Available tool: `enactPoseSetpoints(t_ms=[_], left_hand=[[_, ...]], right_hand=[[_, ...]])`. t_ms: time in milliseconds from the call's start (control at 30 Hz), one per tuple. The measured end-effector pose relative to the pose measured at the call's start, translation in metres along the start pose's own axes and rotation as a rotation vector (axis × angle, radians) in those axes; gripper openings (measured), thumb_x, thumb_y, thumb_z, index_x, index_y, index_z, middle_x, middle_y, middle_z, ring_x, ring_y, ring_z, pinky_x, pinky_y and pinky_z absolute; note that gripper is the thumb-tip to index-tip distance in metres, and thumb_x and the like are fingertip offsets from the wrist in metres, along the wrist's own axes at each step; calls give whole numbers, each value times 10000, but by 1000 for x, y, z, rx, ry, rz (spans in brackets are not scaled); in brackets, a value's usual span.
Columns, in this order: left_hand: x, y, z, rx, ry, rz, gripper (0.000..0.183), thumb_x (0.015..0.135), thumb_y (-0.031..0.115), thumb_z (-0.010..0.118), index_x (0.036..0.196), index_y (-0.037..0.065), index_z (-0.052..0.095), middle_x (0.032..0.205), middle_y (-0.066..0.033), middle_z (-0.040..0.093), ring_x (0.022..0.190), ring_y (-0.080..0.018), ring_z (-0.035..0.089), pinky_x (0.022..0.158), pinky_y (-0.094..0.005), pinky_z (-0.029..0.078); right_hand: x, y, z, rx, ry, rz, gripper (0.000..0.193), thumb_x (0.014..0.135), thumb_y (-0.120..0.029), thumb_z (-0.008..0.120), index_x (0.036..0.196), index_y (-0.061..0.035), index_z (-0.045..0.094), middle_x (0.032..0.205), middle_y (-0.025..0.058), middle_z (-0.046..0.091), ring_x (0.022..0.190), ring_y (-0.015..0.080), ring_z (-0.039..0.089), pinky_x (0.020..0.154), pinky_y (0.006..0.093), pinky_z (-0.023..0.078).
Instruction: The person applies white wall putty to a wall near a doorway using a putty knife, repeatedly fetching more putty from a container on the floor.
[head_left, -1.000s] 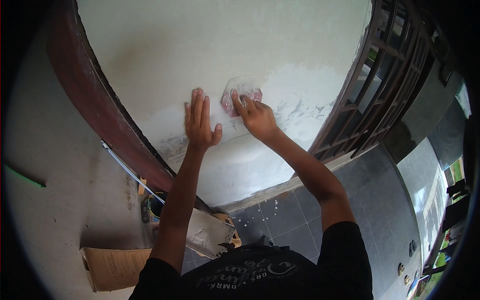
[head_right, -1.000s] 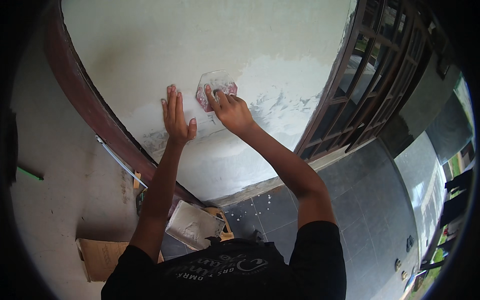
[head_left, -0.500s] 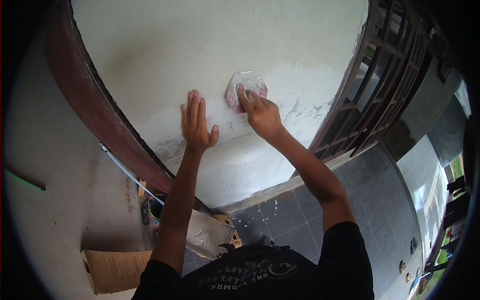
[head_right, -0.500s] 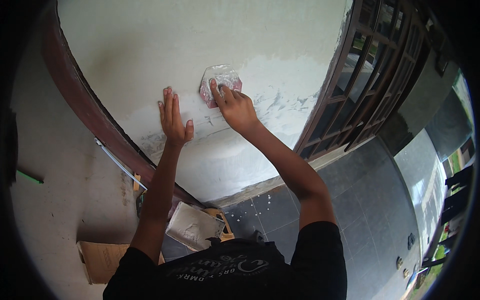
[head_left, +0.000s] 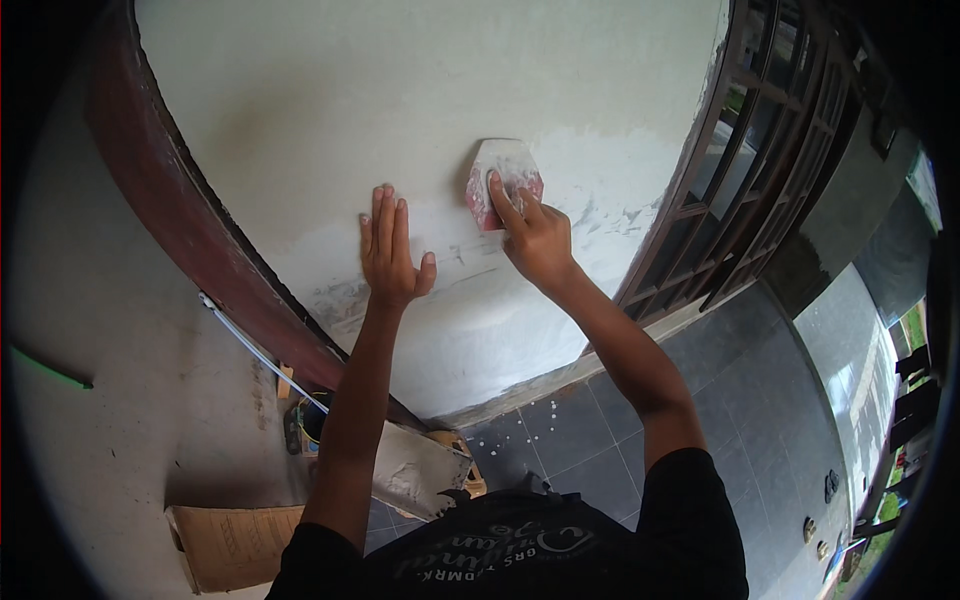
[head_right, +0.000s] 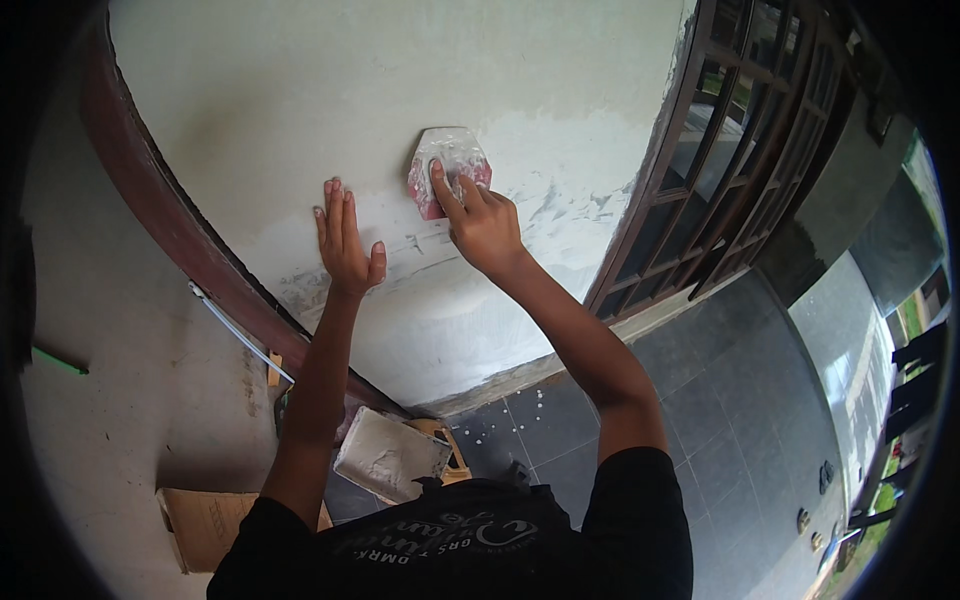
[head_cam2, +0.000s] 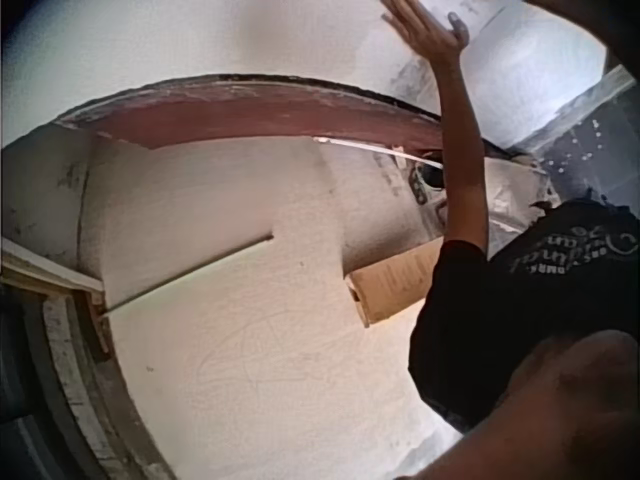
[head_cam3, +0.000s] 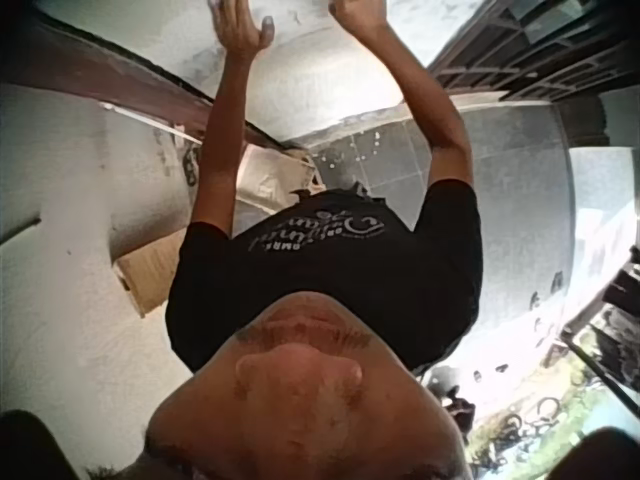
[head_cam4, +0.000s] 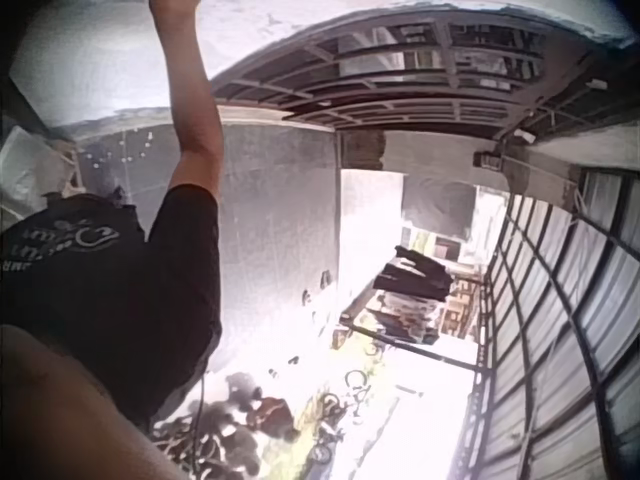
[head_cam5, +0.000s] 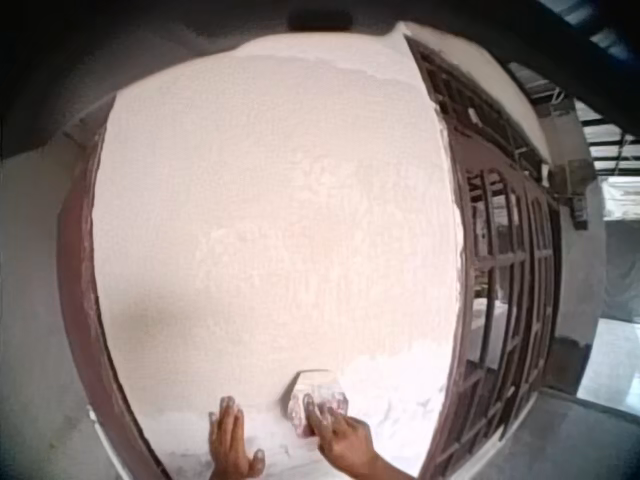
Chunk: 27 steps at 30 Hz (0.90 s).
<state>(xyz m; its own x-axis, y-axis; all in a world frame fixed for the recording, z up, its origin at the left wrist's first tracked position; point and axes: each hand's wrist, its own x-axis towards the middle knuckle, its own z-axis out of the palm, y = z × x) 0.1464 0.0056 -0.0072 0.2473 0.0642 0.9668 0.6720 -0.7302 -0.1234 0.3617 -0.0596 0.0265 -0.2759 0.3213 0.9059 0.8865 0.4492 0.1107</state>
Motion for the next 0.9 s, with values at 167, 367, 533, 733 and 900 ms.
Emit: enactPoseSetpoints(t_ms=[167, 367, 533, 733, 900], left_hand=[[-3, 0, 5, -29, -34, 0, 672, 908, 380, 352, 1353, -123, 379, 1438, -299, 355, 1365, -422, 326, 1126, -527, 162], [-3, -3, 1, -13, -48, 12, 676, 913, 389, 345, 1355, -122, 377, 1444, -292, 351, 1371, -417, 319, 1126, -526, 163], [-3, -3, 2, -21, -44, 9, 682, 916, 399, 344, 1358, -120, 375, 1446, -292, 349, 1372, -415, 319, 1124, -528, 167], [-4, -1, 4, -29, -46, -19, 688, 915, 404, 341, 1358, -122, 376, 1446, -289, 351, 1371, -410, 324, 1122, -527, 174], [-4, -2, 2, -35, -45, -1, 686, 917, 403, 333, 1355, -124, 381, 1443, -288, 356, 1365, -412, 333, 1123, -526, 175]], right_hand=[[-49, 2, 33, -74, -110, -88, 683, 674, 15, 604, 1344, -10, 473, 988, 173, 607, 649, 224, 634, 543, 325, 537], [-73, -13, 12, 76, -84, -66, 757, 605, 1, 640, 1346, -50, 493, 962, 165, 607, 653, 233, 638, 528, 328, 537], [8, 0, 1, 13, 34, -73, 742, 612, 3, 645, 1338, -47, 499, 977, 171, 615, 657, 227, 636, 525, 322, 531], [-51, -7, 27, -47, -190, -120, 652, 708, -20, 609, 1344, -14, 468, 1003, 150, 616, 632, 190, 635, 508, 307, 522], [-68, -26, 12, 48, -94, -148, 682, 661, -20, 622, 1333, -42, 502, 965, 155, 624, 662, 215, 656, 531, 314, 541]])
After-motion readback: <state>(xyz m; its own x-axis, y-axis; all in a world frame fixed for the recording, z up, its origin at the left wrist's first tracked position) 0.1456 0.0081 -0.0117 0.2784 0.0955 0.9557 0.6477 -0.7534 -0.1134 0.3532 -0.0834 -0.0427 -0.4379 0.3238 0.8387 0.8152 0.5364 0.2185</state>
